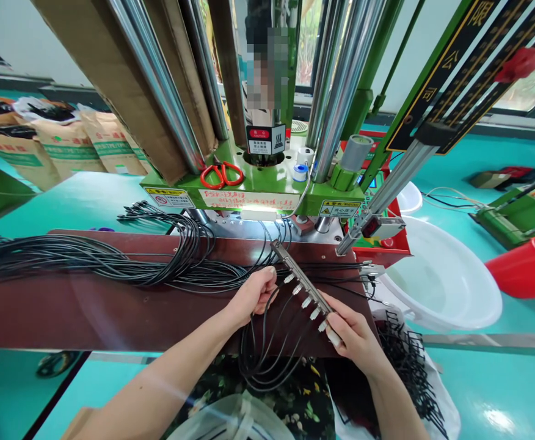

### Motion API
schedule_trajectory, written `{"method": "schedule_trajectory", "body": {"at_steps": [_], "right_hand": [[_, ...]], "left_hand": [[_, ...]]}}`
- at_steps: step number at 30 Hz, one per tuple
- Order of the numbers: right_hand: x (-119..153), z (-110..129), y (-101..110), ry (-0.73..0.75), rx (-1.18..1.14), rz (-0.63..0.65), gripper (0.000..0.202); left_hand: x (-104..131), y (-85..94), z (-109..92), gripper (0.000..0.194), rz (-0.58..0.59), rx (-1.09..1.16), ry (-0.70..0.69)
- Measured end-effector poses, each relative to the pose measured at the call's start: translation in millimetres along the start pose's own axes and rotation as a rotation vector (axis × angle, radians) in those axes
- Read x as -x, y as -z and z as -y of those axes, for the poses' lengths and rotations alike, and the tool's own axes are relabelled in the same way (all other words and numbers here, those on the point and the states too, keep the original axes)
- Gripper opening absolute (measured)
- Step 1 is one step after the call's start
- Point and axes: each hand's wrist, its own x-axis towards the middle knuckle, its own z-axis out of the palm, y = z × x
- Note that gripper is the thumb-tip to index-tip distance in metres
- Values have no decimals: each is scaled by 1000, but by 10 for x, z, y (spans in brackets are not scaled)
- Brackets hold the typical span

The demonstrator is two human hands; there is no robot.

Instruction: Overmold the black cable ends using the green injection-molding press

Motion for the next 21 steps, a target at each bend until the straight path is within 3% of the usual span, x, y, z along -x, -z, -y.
{"method": "schedule_trajectory", "body": {"at_steps": [7, 10, 14, 16, 21], "right_hand": [[-40, -37, 92, 43, 73, 142, 58], [-29, -28, 86, 30, 114, 101, 57], [-7, -18, 47, -3, 90, 20, 58], [-5, -19, 37, -7, 85, 5, 58], [-10, -21, 39, 10, 68, -8, 54]], "left_hand": [[-20, 58, -25, 32, 68, -244, -116], [-23, 57, -55, 34, 87, -178, -27], [-33, 13, -61, 34, -23, 22, 145], [-33, -2, -31, 29, -47, 73, 104], [-12, 24, 84, 23, -107, 126, -147]]}}
